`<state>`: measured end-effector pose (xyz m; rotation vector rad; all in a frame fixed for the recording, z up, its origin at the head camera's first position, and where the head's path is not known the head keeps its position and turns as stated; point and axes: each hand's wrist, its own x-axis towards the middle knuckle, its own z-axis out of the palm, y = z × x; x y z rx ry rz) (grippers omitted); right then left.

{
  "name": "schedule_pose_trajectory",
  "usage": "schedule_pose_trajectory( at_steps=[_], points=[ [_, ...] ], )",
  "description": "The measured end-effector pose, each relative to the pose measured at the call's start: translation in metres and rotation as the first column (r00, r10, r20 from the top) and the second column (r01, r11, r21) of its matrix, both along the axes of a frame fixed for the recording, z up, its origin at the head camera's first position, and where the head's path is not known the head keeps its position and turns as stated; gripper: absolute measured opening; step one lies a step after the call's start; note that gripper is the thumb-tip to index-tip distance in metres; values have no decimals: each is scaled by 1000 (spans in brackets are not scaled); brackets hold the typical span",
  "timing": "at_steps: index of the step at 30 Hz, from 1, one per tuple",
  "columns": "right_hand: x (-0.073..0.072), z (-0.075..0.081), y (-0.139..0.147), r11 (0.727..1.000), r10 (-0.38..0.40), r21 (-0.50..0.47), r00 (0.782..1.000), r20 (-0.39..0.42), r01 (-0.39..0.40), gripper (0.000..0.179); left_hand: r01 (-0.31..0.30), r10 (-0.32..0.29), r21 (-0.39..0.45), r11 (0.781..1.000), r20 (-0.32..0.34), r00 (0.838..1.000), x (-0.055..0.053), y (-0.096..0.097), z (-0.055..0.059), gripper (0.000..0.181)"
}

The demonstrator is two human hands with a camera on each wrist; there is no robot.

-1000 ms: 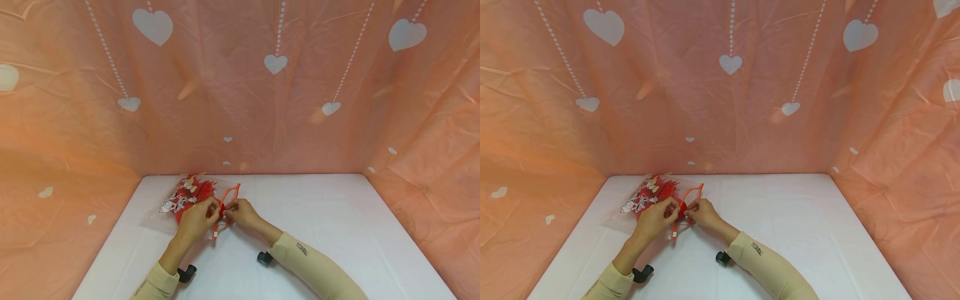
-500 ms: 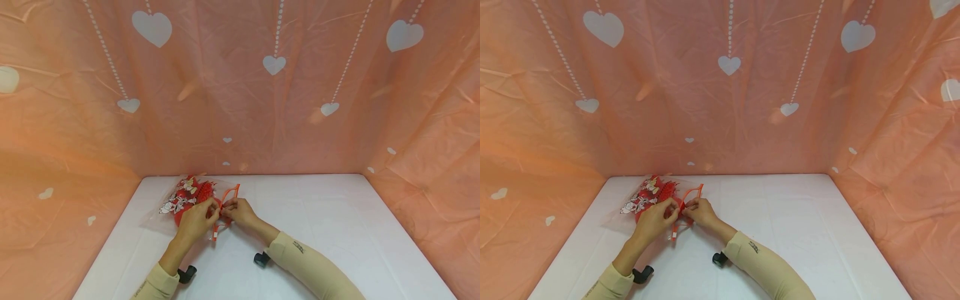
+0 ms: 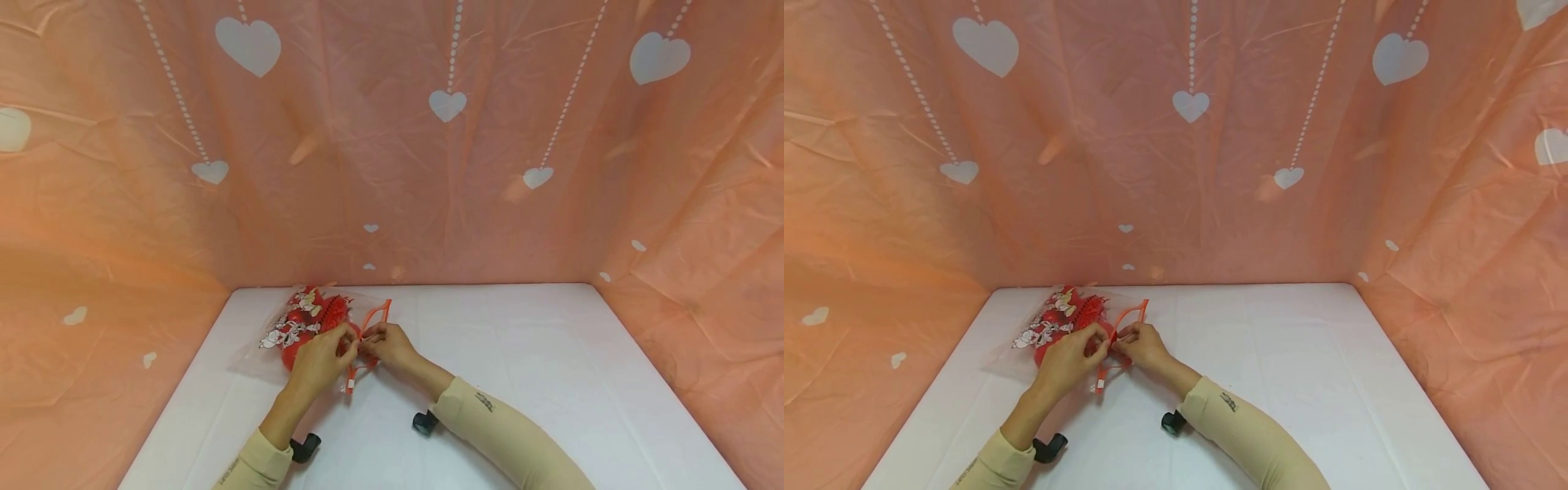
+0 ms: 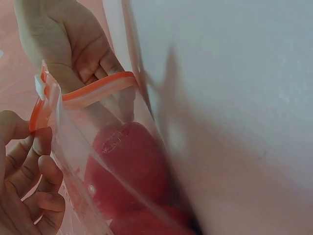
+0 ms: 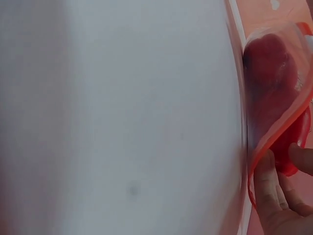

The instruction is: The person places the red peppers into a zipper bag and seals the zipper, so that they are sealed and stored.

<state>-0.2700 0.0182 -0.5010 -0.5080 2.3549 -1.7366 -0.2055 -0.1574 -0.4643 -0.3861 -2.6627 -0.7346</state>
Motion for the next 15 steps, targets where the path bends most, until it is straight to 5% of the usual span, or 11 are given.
schedule_pose_trajectory(
  at_steps=[15],
  points=[
    [9, 4, 23, 1000, -12, -23, 997, 70, 14, 22, -12, 12, -4, 1000, 18, 1000, 2, 2, 1, 13]
  ],
)
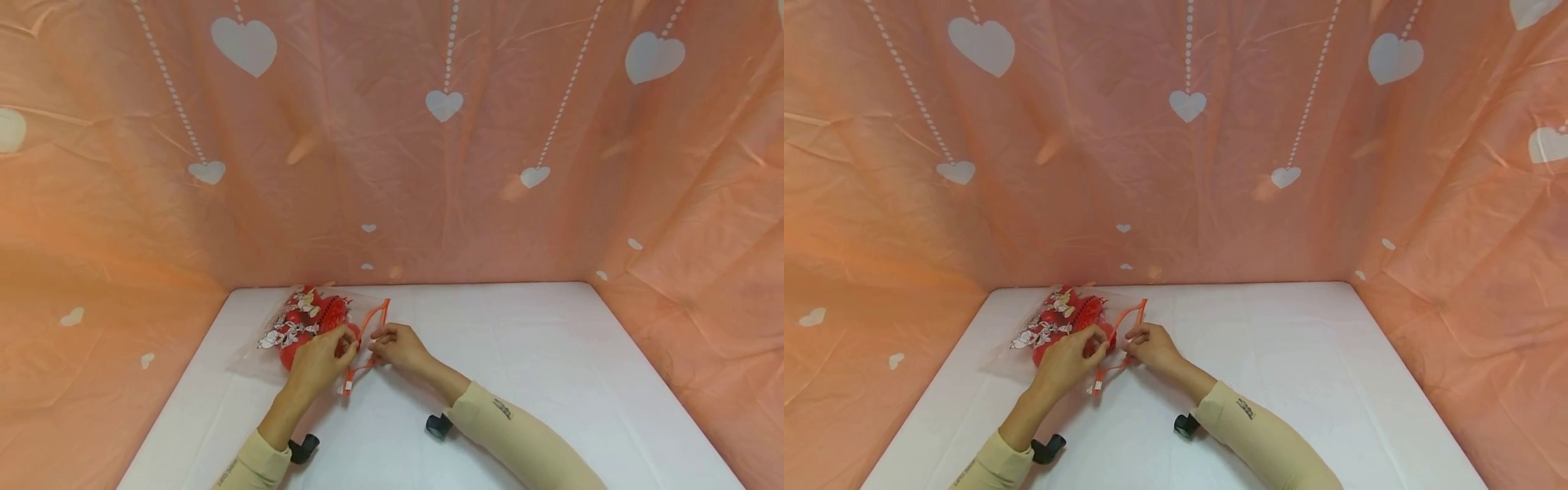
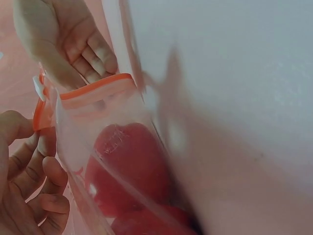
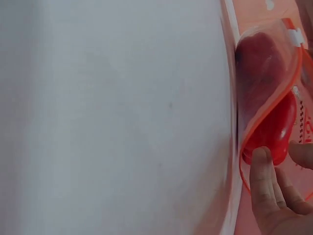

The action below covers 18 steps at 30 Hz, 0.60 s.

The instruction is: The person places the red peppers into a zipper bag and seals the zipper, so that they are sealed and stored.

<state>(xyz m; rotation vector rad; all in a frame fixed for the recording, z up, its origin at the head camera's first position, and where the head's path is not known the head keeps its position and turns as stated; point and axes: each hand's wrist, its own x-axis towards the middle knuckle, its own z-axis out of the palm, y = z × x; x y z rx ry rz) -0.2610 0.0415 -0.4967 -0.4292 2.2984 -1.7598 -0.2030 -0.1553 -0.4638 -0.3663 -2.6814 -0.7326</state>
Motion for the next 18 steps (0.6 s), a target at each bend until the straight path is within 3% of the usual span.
schedule_pose_trajectory(
  at_steps=[8, 18],
  points=[
    [13, 5, 10, 999, 29, -19, 1000, -7, -30, 21, -3, 3, 3, 1000, 26, 1000, 5, -1, -1, 13],
    [35, 8, 20, 996, 85, -12, 996, 23, -85, 25, 13, -15, -45, 999, -50, 999, 17, -9, -6, 12]
  ],
)
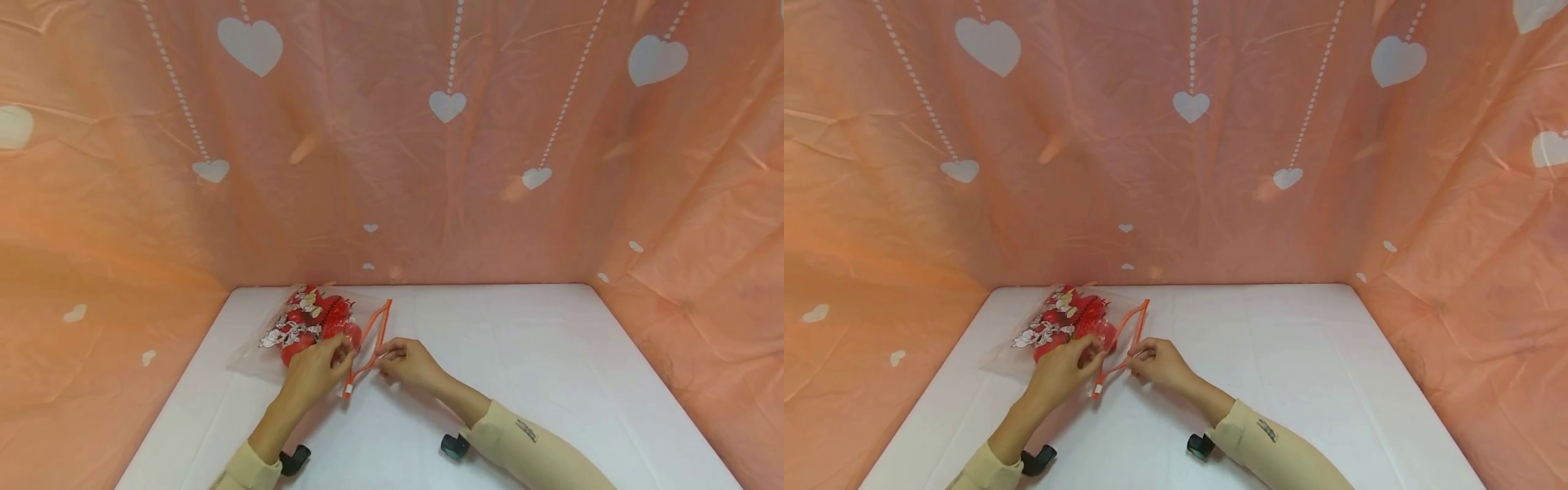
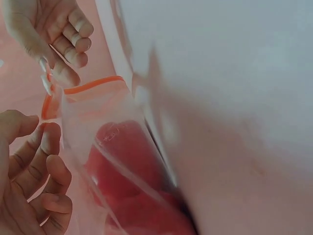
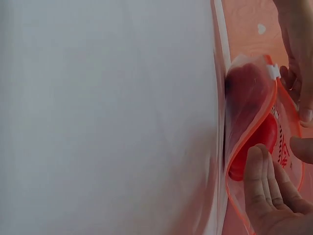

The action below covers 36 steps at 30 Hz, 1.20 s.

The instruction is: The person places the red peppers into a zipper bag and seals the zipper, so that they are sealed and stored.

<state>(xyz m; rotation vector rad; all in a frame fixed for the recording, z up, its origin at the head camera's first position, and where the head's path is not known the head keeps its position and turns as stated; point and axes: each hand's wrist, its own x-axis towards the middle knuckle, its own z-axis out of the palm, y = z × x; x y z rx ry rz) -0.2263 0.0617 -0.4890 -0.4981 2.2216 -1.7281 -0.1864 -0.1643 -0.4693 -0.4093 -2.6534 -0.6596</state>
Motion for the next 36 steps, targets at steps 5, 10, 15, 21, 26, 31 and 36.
schedule_pose_trajectory(
  at_steps=[5, 10, 15, 21, 26, 31, 36],
  points=[
    [8, 0, 2, 1000, 17, -5, 999, 33, -16, 25, 2, -2, -34, 999, 11, 1000, 7, -5, -1, 11],
    [15, 0, 2, 1000, 29, -11, 999, 41, -29, 20, 7, -5, -32, 999, 48, 999, 17, -9, 1, 13],
    [20, -1, 0, 999, 35, -16, 998, 44, -34, 19, 18, -16, -37, 999, 38, 999, 28, -14, 3, 15],
    [25, -3, -2, 998, 64, -29, 997, 40, -62, 20, -8, 11, -34, 999, 104, 995, 35, -21, 1, 15],
    [30, -3, -5, 996, 89, -31, 995, 46, -87, 20, -8, 13, -40, 999, 142, 990, 43, -27, 1, 19],
    [33, -3, -8, 994, 100, -43, 994, 48, -98, 19, 1, 8, -51, 999, 157, 987, 50, -31, 0, 24],
    [35, -6, -14, 993, 112, -39, 993, 36, -111, 18, 13, -6, -44, 999, 167, 986, 54, -36, -4, 22]
  ],
)
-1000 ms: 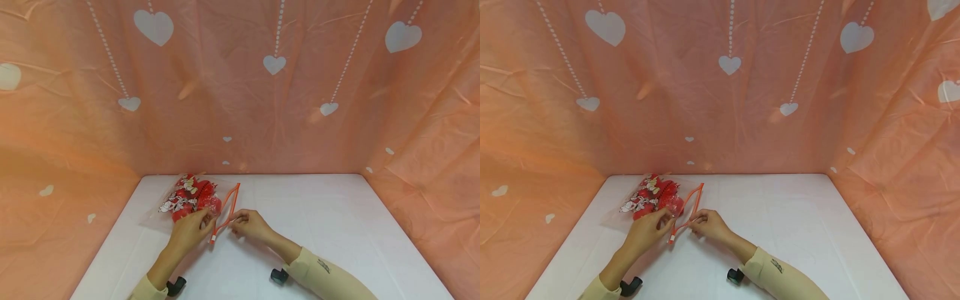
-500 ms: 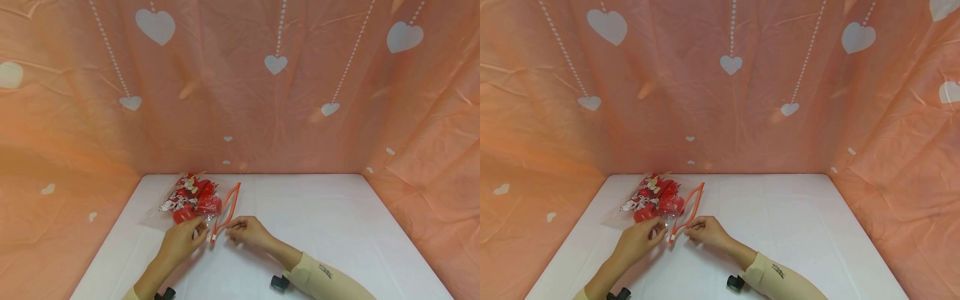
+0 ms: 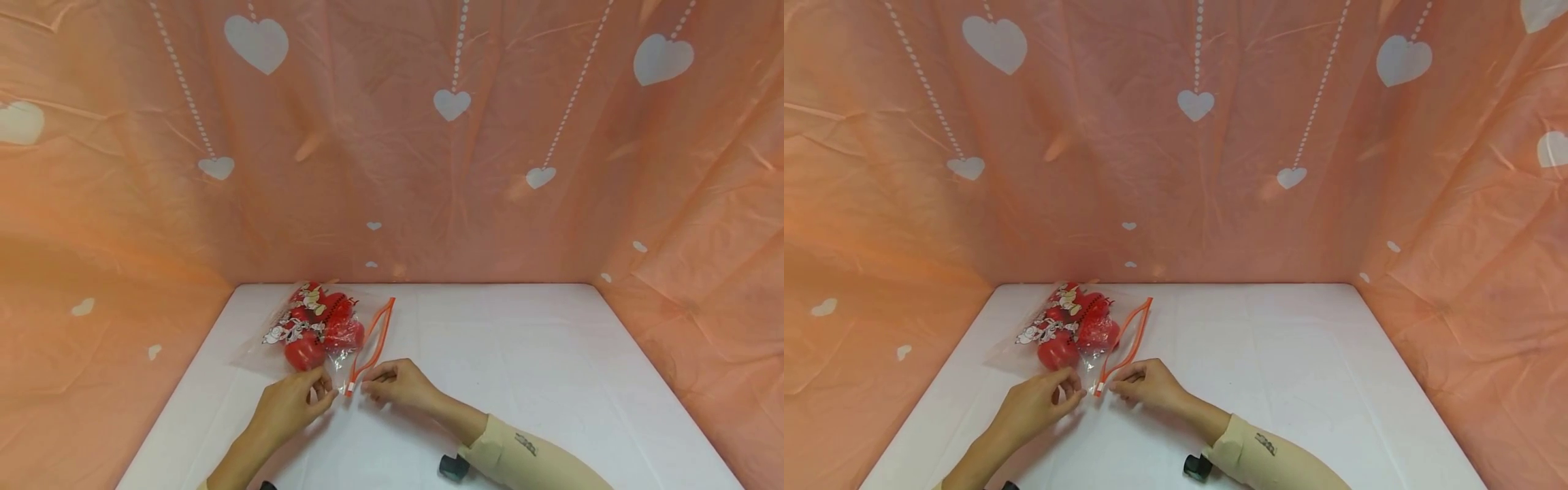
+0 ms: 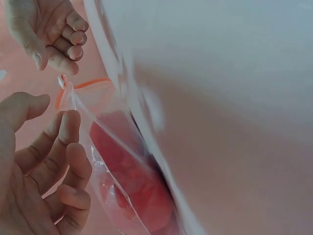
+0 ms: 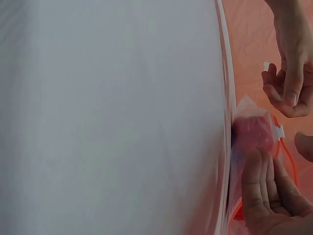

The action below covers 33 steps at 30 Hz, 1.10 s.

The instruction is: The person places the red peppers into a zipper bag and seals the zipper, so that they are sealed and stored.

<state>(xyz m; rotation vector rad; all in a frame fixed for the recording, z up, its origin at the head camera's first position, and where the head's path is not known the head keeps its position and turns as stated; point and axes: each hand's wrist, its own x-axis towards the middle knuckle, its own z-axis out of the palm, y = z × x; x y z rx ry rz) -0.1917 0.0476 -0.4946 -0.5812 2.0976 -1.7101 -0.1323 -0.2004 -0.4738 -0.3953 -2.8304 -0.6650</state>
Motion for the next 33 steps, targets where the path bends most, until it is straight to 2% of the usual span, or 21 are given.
schedule_pose_trajectory(
  at_steps=[5, 12, 18, 24, 29, 33],
  points=[
    [0, -2, -6, 1000, -2, 7, 1000, -1, 2, 18, -1, 1, 7, 1000, 26, 1000, 3, -3, -4, 18],
    [-1, -5, -14, 1000, -6, 24, 1000, 11, 6, 15, -4, 3, 7, 1000, 106, 994, 6, -5, -6, 11],
    [-1, -5, -19, 1000, -3, -1, 1000, 13, 3, 17, 6, -13, 43, 999, 167, 986, 7, -7, -11, 5],
    [0, -5, -21, 1000, -7, -8, 1000, 11, 7, 18, 36, -56, 98, 995, 207, 977, 7, -6, -14, 17],
    [-1, -8, -24, 999, -14, -35, 999, 39, 16, 19, 64, -120, 203, 977, 277, 953, 8, -5, -16, 21],
    [-1, -10, -25, 998, -6, -59, 999, 54, 9, 21, 88, -224, 364, 927, 349, 910, 7, -5, -20, 21]
  ],
)
